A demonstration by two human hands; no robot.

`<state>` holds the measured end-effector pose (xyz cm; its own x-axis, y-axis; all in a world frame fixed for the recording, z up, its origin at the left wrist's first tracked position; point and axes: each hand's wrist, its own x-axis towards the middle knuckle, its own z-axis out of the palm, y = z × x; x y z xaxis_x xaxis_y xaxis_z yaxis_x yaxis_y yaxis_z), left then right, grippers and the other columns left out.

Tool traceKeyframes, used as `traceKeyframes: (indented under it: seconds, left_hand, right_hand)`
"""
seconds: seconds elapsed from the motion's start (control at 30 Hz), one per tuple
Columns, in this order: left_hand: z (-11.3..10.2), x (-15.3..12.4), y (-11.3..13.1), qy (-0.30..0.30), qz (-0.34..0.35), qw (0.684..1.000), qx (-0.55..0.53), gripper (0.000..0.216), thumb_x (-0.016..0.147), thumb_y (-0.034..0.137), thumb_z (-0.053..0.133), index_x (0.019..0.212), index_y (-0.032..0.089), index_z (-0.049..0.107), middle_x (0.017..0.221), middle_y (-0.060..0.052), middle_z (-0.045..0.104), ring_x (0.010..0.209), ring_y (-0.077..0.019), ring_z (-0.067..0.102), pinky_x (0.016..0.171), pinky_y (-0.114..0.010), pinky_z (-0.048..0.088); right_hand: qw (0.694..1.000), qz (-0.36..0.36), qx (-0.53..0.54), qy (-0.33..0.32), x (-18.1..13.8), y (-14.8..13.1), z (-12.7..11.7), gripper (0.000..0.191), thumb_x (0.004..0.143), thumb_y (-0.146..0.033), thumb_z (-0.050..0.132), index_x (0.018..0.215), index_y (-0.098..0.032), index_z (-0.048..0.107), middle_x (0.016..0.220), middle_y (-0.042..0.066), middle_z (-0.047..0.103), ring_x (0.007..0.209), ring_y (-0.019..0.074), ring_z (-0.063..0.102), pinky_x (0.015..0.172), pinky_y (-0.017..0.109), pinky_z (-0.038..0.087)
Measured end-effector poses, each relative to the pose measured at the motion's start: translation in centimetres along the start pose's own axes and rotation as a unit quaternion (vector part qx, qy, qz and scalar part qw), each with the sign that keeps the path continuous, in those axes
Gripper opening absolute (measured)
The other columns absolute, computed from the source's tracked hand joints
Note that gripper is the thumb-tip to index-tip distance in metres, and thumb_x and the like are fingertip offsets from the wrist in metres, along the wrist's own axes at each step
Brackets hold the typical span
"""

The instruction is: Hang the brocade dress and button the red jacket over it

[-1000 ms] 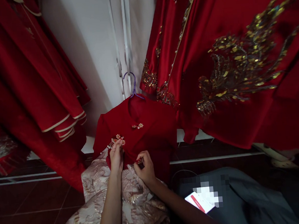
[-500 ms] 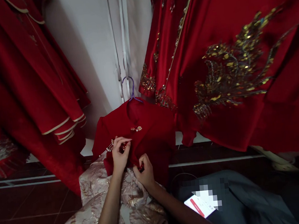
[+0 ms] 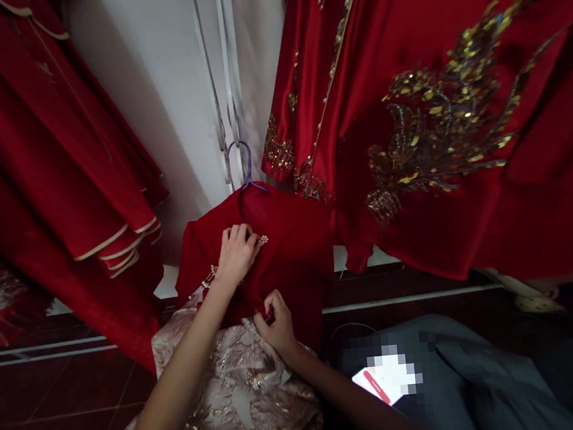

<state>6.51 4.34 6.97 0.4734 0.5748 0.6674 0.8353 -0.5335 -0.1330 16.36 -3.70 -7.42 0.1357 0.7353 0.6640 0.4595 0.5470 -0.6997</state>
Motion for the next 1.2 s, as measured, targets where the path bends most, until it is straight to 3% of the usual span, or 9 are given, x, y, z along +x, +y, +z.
traceKeyframes:
  seconds: [0.23,0.6,0.73,0.83,0.97,1.03,1.1,1.17,1.2]
  left_hand:
    - [-0.7,1.0,-1.0,-0.036,0.058,0.997,0.027,0.023,0.087,0.033,0.045,0.092,0.017,0.061,0.100,-0.013,0.053,0.097,-0.0268,0.046,0.089,-0.045,0.032]
    - [-1.3,1.8,-1.2,-0.071,0.102,0.991,-0.041,0.018,0.085,0.027,0.046,0.089,0.016,0.060,0.098,-0.012,0.056,0.099,-0.0258,0.047,0.095,-0.047,0.027]
    - [-2.3,1.8,-0.9,-0.064,0.120,0.983,-0.123,0.019,0.087,0.025,0.041,0.091,0.018,0.058,0.087,-0.008,0.059,0.091,-0.0212,0.050,0.103,-0.046,0.021]
    - [-2.8,1.8,-0.8,-0.053,0.113,0.977,-0.171,0.018,0.087,0.023,0.041,0.088,0.020,0.058,0.080,-0.006,0.060,0.087,-0.0203,0.052,0.106,-0.048,0.017]
    - [-2.6,1.8,-1.2,-0.044,0.062,0.958,-0.275,0.013,0.082,0.023,0.047,0.080,0.021,0.060,0.073,-0.005,0.060,0.086,-0.0209,0.055,0.108,-0.050,0.014]
    - [-2.2,1.8,-1.7,-0.034,-0.003,0.929,-0.369,0.007,0.077,0.025,0.055,0.073,0.022,0.060,0.068,-0.004,0.059,0.083,-0.0214,0.056,0.109,-0.051,0.014]
    - [-1.8,1.7,-2.4,-0.015,-0.098,0.881,-0.462,0.008,0.072,0.024,0.060,0.064,0.022,0.059,0.058,-0.002,0.055,0.075,-0.0209,0.058,0.109,-0.052,0.015]
    - [-1.6,1.6,-3.3,0.007,-0.179,0.839,-0.513,0.014,0.070,0.023,0.061,0.056,0.023,0.058,0.050,0.000,0.049,0.068,-0.0204,0.057,0.109,-0.054,0.015]
    - [-1.6,1.5,-3.9,0.012,-0.196,0.834,-0.515,0.017,0.069,0.023,0.061,0.053,0.023,0.056,0.048,0.000,0.047,0.067,-0.0207,0.057,0.108,-0.055,0.015]
  right_hand:
    - [1.000,0.007,0.002,-0.006,-0.1,0.3,0.1,0.021,0.061,-0.008,0.045,0.066,-0.022,0.030,0.065,-0.004,0.036,0.061,0.0115,0.037,0.056,0.024,0.030]
    - [1.000,0.000,0.007,0.004,-0.2,0.0,0.0,0.021,0.065,-0.008,0.046,0.066,-0.022,0.030,0.065,-0.004,0.035,0.061,0.0117,0.037,0.057,0.024,0.032]
    - [0.999,-0.022,0.021,0.018,0.3,-1.1,-0.9,0.018,0.066,-0.016,0.054,0.075,-0.021,0.039,0.079,0.001,0.041,0.077,0.0161,0.044,0.068,0.030,0.039]
    - [0.996,-0.036,0.044,0.064,2.8,-2.6,-2.2,0.020,0.071,-0.022,0.056,0.086,-0.020,0.043,0.094,0.006,0.044,0.093,0.0205,0.046,0.083,0.039,0.040]
    - [0.984,-0.069,0.118,0.110,9.6,-4.9,-2.9,0.022,0.080,-0.033,0.052,0.095,-0.021,0.044,0.115,0.011,0.045,0.114,0.0222,0.043,0.098,0.043,0.034]
    - [0.982,-0.051,0.179,0.042,13.0,-5.7,-2.4,0.039,0.083,-0.041,0.047,0.115,-0.021,0.038,0.128,0.012,0.042,0.121,0.0215,0.041,0.099,0.041,0.036]
    - [0.984,0.030,0.171,-0.033,15.5,-5.8,-1.6,0.056,0.084,-0.051,0.043,0.126,-0.016,0.034,0.131,0.016,0.041,0.125,0.0248,0.039,0.098,0.043,0.037]
    - [0.987,0.121,0.098,-0.037,16.8,-5.2,-1.1,0.077,0.077,-0.061,0.048,0.130,-0.007,0.031,0.132,0.023,0.039,0.129,0.0322,0.032,0.100,0.048,0.032]
    - [0.987,0.150,0.051,-0.014,17.1,-4.6,-1.0,0.087,0.072,-0.065,0.052,0.130,-0.004,0.031,0.133,0.027,0.037,0.131,0.0361,0.028,0.102,0.051,0.028]
